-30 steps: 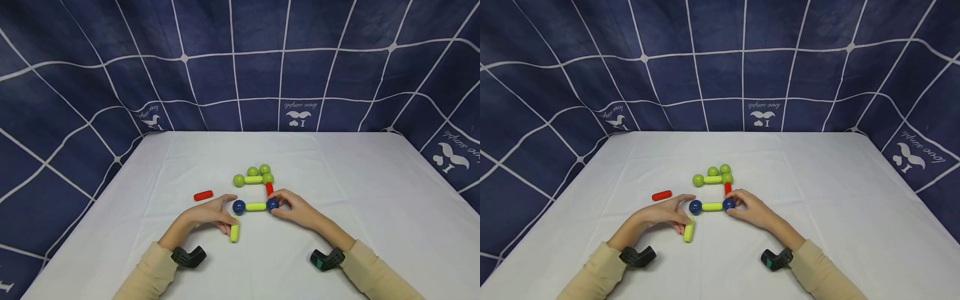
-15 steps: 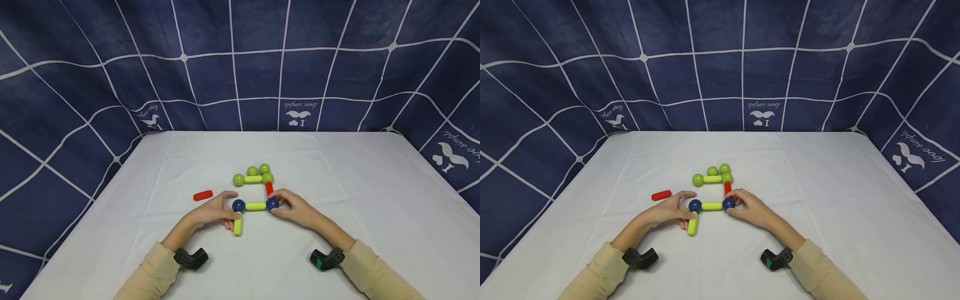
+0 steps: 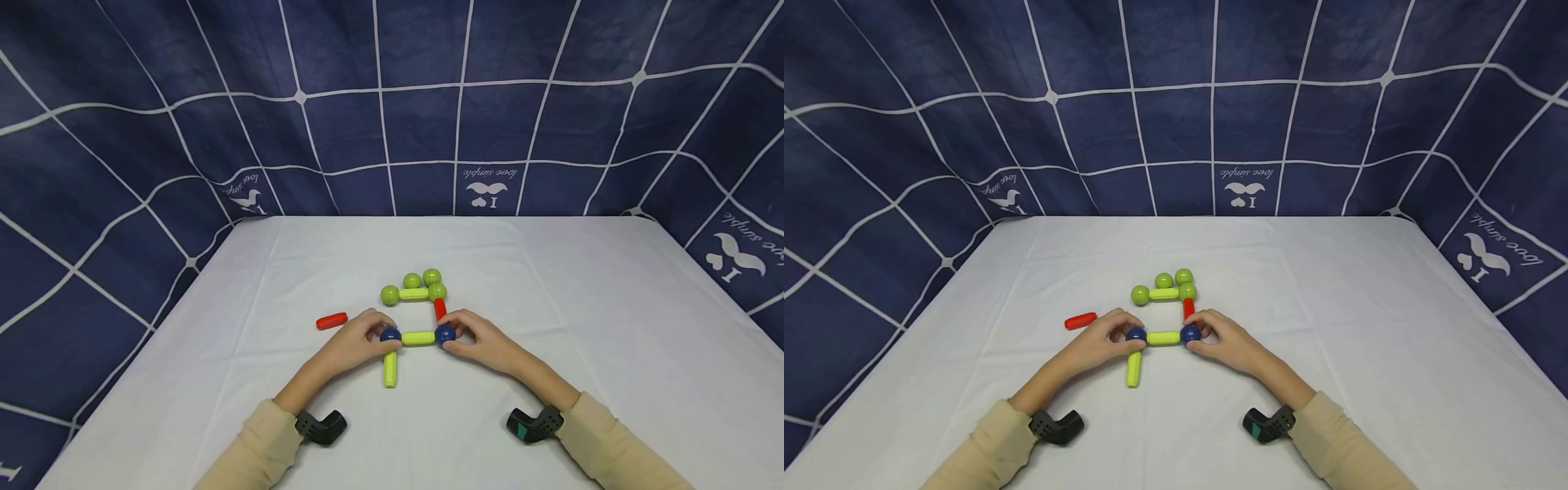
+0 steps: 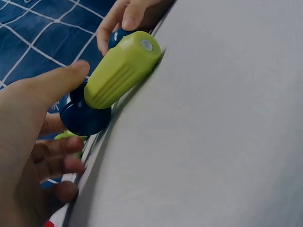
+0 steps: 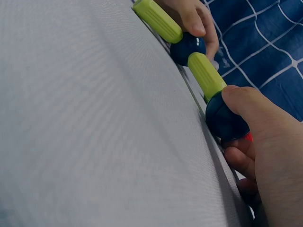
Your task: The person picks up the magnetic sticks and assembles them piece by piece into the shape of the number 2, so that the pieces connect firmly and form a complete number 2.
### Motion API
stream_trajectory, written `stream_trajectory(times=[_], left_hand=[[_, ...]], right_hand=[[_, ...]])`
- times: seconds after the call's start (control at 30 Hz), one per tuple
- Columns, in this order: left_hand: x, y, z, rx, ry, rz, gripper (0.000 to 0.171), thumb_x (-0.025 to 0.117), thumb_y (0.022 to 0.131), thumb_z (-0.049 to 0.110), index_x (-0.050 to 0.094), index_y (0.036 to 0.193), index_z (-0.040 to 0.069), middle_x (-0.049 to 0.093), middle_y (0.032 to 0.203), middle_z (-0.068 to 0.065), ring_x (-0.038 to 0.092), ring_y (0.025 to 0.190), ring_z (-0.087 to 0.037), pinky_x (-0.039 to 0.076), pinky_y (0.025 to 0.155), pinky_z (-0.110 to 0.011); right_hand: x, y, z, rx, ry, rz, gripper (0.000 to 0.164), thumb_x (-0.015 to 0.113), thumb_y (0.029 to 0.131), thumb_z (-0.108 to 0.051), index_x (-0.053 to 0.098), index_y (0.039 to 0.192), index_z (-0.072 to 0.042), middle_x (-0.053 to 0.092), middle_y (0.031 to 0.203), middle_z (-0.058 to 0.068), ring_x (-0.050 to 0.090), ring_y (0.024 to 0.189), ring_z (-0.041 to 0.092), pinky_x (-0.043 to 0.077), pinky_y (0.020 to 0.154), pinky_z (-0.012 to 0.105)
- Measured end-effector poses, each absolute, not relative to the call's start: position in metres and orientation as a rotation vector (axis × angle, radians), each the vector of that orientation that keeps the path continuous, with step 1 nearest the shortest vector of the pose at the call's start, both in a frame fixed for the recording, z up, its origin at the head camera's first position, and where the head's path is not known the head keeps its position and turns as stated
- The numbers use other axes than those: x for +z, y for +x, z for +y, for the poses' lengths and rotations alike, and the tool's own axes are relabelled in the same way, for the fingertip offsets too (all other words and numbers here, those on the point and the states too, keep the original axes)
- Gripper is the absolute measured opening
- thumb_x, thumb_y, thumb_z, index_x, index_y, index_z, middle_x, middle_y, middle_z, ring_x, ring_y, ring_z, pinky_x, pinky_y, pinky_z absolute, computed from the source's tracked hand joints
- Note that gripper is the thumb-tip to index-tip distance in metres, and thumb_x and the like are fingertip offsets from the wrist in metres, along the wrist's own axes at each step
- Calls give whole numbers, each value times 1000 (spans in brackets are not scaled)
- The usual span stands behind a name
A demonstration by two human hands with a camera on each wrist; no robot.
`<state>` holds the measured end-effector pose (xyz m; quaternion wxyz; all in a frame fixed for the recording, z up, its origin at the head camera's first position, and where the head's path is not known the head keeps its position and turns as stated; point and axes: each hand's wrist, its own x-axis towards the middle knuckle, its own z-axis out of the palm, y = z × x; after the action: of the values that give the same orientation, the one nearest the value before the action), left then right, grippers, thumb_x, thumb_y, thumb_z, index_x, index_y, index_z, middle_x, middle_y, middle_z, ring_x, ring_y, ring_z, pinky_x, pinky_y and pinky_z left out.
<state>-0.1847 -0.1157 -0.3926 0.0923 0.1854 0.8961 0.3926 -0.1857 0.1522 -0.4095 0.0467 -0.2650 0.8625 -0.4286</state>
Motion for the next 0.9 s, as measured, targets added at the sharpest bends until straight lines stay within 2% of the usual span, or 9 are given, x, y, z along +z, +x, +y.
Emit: stream_trajectory(times=[0.13,0.37,0.47,0.6,0.77,0.9], left_hand=[[-397,-187,-115,1268,662,2602,32,70,78,34,61,105,20,55,96,4,46,80,-12,39,64,-20],[-401,-187,-118,1319,716,2594,30,70,78,34,63,104,19,56,93,4,46,76,-12,39,62,-19],[-401,-188,-118,1320,702,2600,29,70,78,34,64,103,20,57,92,4,46,75,-12,39,62,-19],[-401,-188,-118,1318,685,2595,28,69,79,34,64,103,21,57,93,4,46,76,-13,39,62,-19],[-401,-189,-117,1303,677,2598,30,69,79,36,64,104,21,57,93,5,46,77,-13,39,62,-20],[-401,-189,-118,1311,662,2593,30,69,79,36,64,104,20,57,94,5,46,77,-13,39,62,-20]], right_hand=[[-410,-186,153,-1289,-818,2647,37,66,83,-30,55,116,-18,57,106,-2,50,86,7,43,76,23],[-406,-190,151,-1311,-800,2740,28,61,86,-24,58,113,-17,59,96,-2,49,77,7,43,67,21],[-405,-196,149,-1392,-702,2784,23,59,88,-22,59,110,-14,58,89,2,48,72,9,42,62,21],[-404,-207,148,-1468,-513,2827,20,57,89,-21,60,106,-12,59,87,5,49,71,13,42,60,21],[-402,-226,144,-1516,-350,2851,24,56,89,-20,57,111,-10,60,94,8,53,80,18,44,68,24],[-401,-241,138,-1552,-319,2776,35,55,89,-21,50,121,-6,55,111,14,54,97,25,47,82,33]])
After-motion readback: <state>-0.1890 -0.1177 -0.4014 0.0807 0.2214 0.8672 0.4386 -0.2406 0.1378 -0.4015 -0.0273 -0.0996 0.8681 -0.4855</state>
